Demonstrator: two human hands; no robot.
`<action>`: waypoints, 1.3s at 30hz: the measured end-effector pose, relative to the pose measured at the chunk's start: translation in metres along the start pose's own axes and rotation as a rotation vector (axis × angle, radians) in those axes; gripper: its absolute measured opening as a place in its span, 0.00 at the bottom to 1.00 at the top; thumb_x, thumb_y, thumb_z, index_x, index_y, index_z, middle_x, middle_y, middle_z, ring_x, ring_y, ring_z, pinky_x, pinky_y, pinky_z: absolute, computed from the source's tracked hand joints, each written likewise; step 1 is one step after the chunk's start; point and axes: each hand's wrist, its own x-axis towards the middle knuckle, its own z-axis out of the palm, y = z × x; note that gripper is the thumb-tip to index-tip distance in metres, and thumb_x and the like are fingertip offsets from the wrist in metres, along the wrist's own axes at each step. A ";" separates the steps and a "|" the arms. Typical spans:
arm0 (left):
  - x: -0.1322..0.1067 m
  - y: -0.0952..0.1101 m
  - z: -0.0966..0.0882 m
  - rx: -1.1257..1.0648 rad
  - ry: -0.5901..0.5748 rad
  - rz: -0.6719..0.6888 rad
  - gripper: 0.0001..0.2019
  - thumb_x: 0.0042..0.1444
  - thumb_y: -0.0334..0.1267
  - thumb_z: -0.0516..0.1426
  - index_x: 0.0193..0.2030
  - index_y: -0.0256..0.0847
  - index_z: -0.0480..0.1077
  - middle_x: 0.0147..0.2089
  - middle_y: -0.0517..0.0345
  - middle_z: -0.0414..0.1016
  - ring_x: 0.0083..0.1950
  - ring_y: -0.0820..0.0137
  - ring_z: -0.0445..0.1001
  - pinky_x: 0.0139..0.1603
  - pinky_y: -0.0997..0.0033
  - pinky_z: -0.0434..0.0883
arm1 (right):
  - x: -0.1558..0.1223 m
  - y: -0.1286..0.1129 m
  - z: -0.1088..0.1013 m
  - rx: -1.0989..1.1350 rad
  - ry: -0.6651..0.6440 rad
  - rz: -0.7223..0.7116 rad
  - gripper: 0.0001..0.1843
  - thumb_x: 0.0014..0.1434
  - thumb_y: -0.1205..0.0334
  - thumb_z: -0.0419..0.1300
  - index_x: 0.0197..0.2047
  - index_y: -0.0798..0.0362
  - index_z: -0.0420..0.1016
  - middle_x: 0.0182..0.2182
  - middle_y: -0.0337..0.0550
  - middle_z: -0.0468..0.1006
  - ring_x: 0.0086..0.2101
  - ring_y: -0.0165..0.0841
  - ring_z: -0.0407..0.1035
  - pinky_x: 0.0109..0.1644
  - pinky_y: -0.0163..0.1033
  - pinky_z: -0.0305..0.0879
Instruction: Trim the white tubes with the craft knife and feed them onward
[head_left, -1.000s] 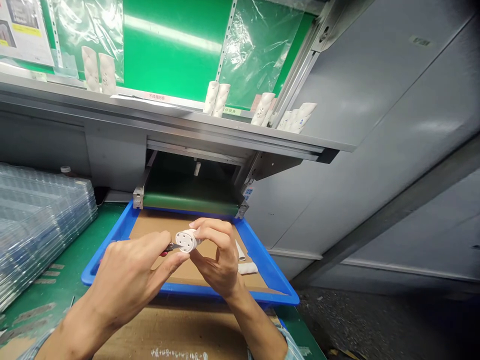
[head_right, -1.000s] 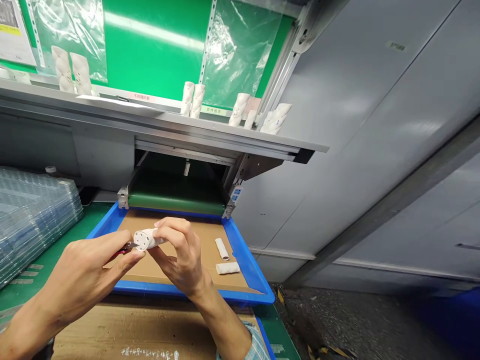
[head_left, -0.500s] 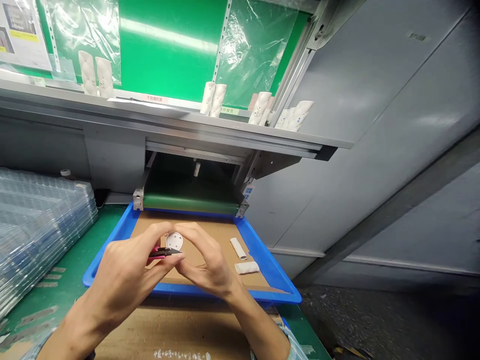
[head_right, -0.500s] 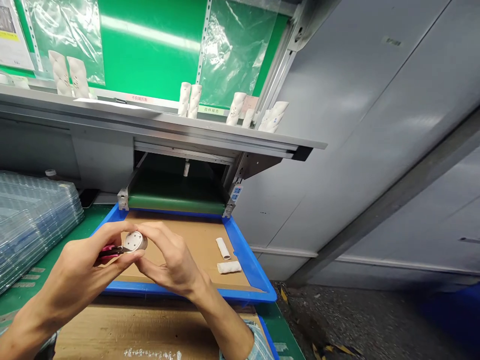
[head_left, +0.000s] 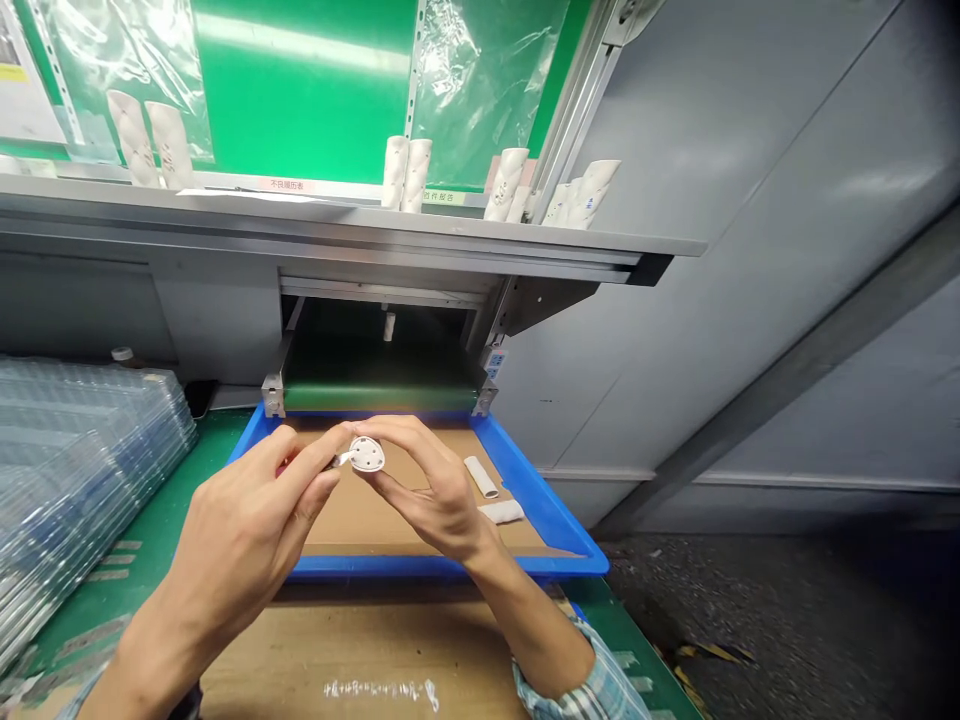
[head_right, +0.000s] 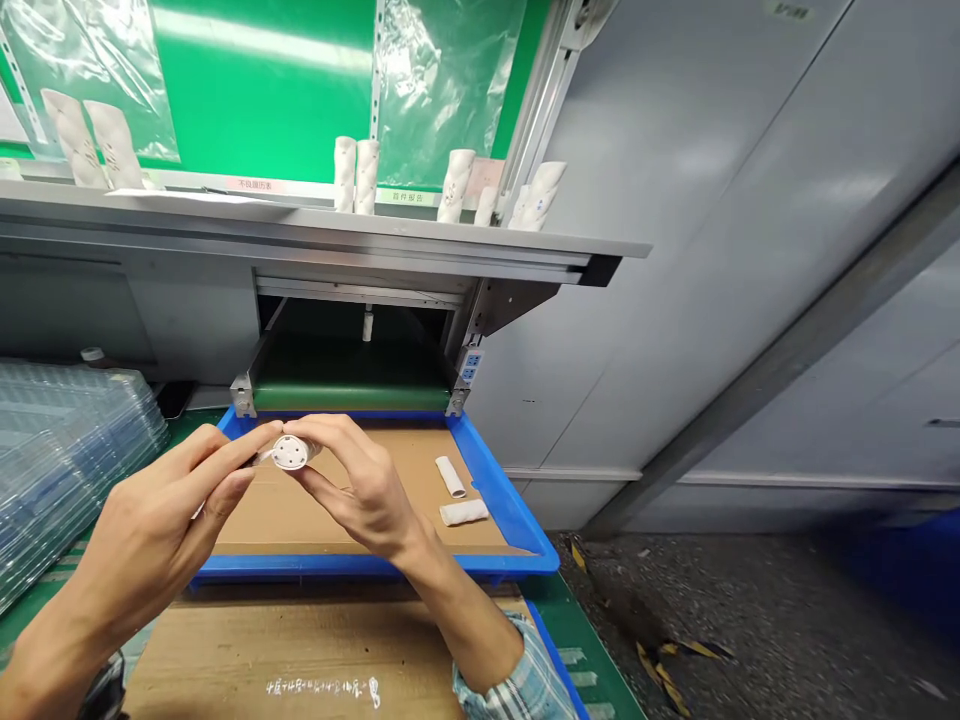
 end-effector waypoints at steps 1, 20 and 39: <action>0.000 0.001 0.000 -0.005 -0.008 -0.007 0.20 0.81 0.44 0.48 0.73 0.48 0.69 0.40 0.61 0.73 0.33 0.72 0.73 0.35 0.72 0.68 | 0.000 0.000 0.000 -0.004 -0.001 -0.005 0.22 0.72 0.70 0.67 0.66 0.47 0.76 0.54 0.48 0.85 0.55 0.41 0.81 0.61 0.48 0.82; -0.006 0.003 0.002 -0.136 0.025 -0.061 0.16 0.79 0.38 0.56 0.69 0.51 0.74 0.46 0.61 0.80 0.44 0.72 0.76 0.50 0.72 0.69 | 0.001 -0.002 -0.001 -0.094 0.021 -0.100 0.22 0.73 0.72 0.65 0.66 0.48 0.76 0.55 0.49 0.85 0.54 0.38 0.82 0.62 0.45 0.82; -0.004 0.006 -0.002 -0.211 0.024 -0.122 0.16 0.77 0.35 0.58 0.66 0.50 0.77 0.41 0.64 0.77 0.38 0.75 0.73 0.42 0.77 0.68 | 0.003 -0.006 -0.004 -0.108 -0.013 -0.113 0.19 0.75 0.70 0.64 0.65 0.48 0.76 0.56 0.49 0.86 0.54 0.37 0.83 0.61 0.43 0.82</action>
